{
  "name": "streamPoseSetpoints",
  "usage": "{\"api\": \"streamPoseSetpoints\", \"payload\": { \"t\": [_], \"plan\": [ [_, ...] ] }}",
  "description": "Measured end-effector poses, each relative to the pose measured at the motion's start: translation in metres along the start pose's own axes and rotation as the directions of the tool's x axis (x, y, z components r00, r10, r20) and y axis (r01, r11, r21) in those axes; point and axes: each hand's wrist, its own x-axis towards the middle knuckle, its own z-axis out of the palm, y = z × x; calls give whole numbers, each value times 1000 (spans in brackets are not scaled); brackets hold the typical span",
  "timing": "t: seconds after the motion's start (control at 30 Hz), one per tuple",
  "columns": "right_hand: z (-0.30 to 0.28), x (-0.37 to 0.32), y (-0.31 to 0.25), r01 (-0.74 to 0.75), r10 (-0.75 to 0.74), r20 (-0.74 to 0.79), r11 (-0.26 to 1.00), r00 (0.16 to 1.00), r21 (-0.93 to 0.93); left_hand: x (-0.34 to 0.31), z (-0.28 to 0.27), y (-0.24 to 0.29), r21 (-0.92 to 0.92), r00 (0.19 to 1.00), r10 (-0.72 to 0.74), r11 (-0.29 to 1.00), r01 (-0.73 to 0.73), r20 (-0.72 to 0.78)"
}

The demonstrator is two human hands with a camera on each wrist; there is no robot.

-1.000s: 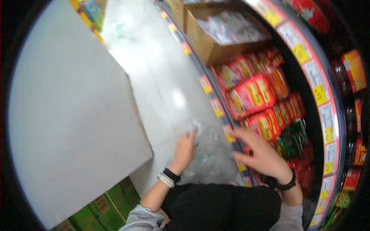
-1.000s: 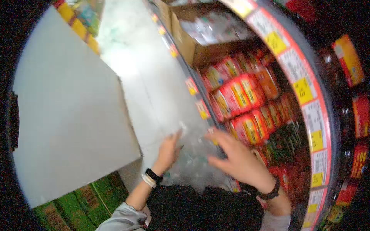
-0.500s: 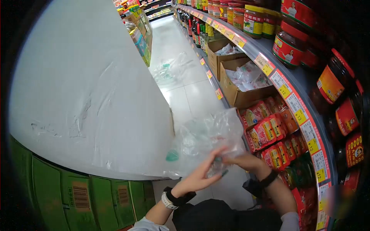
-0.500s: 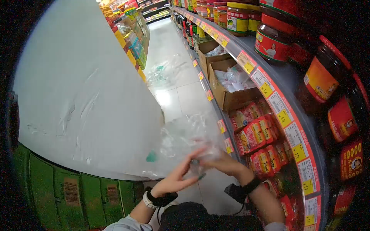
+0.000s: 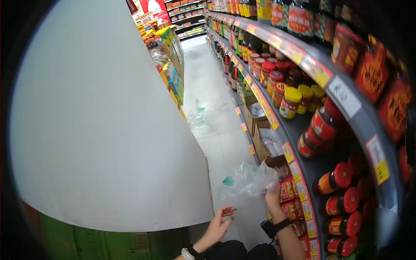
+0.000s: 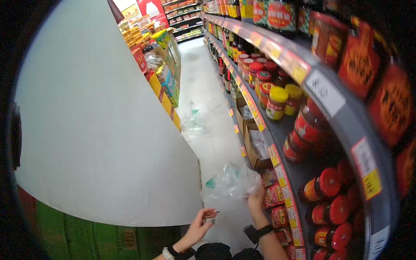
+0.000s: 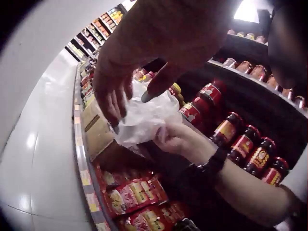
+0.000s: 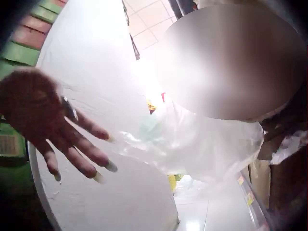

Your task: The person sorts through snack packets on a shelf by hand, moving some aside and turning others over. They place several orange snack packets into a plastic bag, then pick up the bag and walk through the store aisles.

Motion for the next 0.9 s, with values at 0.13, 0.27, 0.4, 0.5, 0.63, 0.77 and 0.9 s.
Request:
{"api": "streamPoseSetpoints", "payload": {
  "t": [0.13,0.27,0.4,0.5,0.63,0.77,0.9],
  "plan": [
    [11,-51,11,256,-290,-59,910,955,-327,-23,25,55,176,995,-56,982,70,-85],
    [19,-119,-24,25,-49,-63,944,997,-329,-45,43,104,242,975,-55,964,108,-215],
    [21,-169,-16,-324,280,-168,861,945,-392,-66,55,114,467,941,-33,862,197,-336],
    [21,-198,-28,-353,330,-132,904,935,-241,-79,62,99,371,888,-139,872,320,-438],
    [26,-227,-71,-400,353,-197,722,915,-564,-94,75,84,159,724,-410,802,575,-555],
    [16,-239,-84,-446,327,-314,754,891,-482,-94,97,89,119,622,-511,709,695,-593],
    [13,-233,-109,-492,456,-320,331,831,-805,-86,94,113,411,654,-612,509,756,-445]
  ]
}}
